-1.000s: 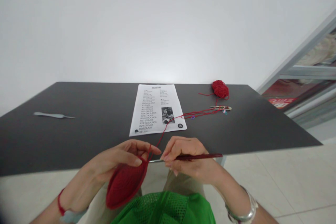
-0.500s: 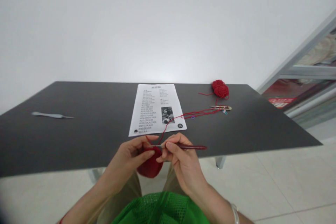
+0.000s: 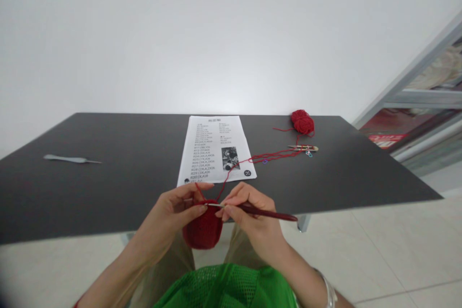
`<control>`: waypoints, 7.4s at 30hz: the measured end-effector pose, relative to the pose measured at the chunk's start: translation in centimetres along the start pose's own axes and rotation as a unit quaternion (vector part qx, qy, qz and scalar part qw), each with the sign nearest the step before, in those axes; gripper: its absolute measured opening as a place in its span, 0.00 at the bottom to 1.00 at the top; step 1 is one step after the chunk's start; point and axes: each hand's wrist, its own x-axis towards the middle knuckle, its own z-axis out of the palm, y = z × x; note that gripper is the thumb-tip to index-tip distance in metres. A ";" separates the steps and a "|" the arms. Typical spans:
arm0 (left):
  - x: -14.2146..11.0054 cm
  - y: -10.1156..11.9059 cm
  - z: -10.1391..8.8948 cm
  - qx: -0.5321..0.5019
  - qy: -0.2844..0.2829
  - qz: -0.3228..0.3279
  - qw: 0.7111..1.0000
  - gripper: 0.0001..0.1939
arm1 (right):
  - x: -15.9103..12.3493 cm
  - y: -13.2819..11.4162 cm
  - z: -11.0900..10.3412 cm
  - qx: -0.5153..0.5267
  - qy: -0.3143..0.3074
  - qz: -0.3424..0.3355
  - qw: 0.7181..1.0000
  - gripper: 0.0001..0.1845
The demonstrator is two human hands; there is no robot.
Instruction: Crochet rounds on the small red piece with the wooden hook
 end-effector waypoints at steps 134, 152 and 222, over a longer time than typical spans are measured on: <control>0.8 1.1 -2.3 -0.088 -0.193 -0.195 0.958 0.21 | 0.8 -2.9 -2.2 -0.032 -0.145 0.027 0.989 0.05; -0.2 -0.3 0.6 -0.043 -0.017 -0.031 0.998 0.16 | -0.4 -0.2 0.7 0.094 0.041 0.047 0.994 0.03; -0.5 -0.3 0.7 -0.013 -0.017 0.018 1.000 0.24 | -0.5 -0.1 1.1 0.118 0.080 0.082 0.986 0.06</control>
